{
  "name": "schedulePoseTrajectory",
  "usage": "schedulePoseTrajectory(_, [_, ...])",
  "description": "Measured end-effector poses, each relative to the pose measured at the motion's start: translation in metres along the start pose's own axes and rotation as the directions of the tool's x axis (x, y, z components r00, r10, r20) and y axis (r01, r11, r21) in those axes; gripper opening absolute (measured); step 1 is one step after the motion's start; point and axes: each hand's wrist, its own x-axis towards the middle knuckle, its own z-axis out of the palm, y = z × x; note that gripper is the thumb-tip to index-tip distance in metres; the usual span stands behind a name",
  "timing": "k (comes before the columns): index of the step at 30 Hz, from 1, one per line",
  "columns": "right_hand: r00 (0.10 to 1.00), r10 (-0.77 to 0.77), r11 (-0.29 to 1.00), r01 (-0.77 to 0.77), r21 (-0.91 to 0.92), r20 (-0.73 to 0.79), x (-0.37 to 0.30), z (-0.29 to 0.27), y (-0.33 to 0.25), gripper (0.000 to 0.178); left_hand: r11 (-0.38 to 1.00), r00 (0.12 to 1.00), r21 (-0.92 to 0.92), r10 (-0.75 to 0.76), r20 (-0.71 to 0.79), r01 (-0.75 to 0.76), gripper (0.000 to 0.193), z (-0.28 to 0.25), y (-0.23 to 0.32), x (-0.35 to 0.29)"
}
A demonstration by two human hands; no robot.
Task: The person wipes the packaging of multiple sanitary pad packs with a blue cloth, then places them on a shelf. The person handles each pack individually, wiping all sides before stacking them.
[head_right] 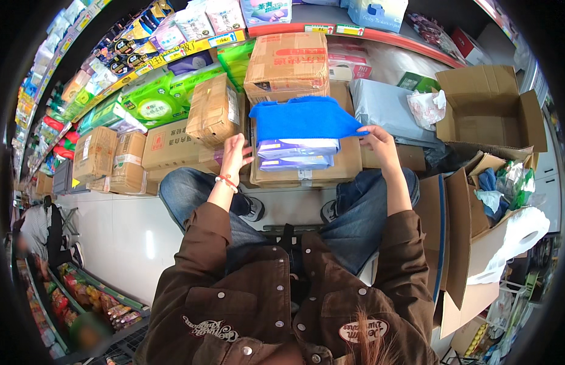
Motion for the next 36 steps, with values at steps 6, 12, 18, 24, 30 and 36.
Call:
schedulePoseTrajectory(6, [0.991,0.089,0.996,-0.088,0.017,-0.102,-0.003,0.013,-0.005,0.018,0.888,0.915,-0.221,-0.386,0.116,0.402,0.055,0.002,-0.024,0.021])
schedulePoseTrajectory(12, [0.992,-0.09,0.989,0.099,0.107,-0.09,0.005,0.012,0.019,0.023,0.806,0.91,-0.422,-0.369,0.189,0.415,0.018,0.009,-0.025,0.034])
schedulePoseTrajectory(18, [0.969,-0.155,0.97,0.186,0.154,-0.193,0.001,0.019,0.0,0.032,0.849,0.969,-0.481,-0.248,0.005,0.219,0.032,0.009,-0.003,0.018])
schedulePoseTrajectory(24, [0.898,-0.346,0.92,0.381,0.088,-0.27,0.007,0.033,-0.034,0.039,0.944,0.929,-0.049,0.311,-0.2,-0.327,0.038,-0.004,0.018,0.018])
schedulePoseTrajectory(30, [0.77,-0.602,0.791,0.611,-0.027,-0.212,0.015,0.07,-0.077,0.04,0.84,0.848,-0.126,0.531,-0.009,-0.527,0.039,0.032,0.091,-0.012])
schedulePoseTrajectory(36, [0.731,-0.675,0.736,0.677,-0.012,-0.103,-0.004,0.135,-0.127,0.034,0.822,0.794,-0.202,0.568,0.216,-0.533,0.036,0.071,0.14,-0.04])
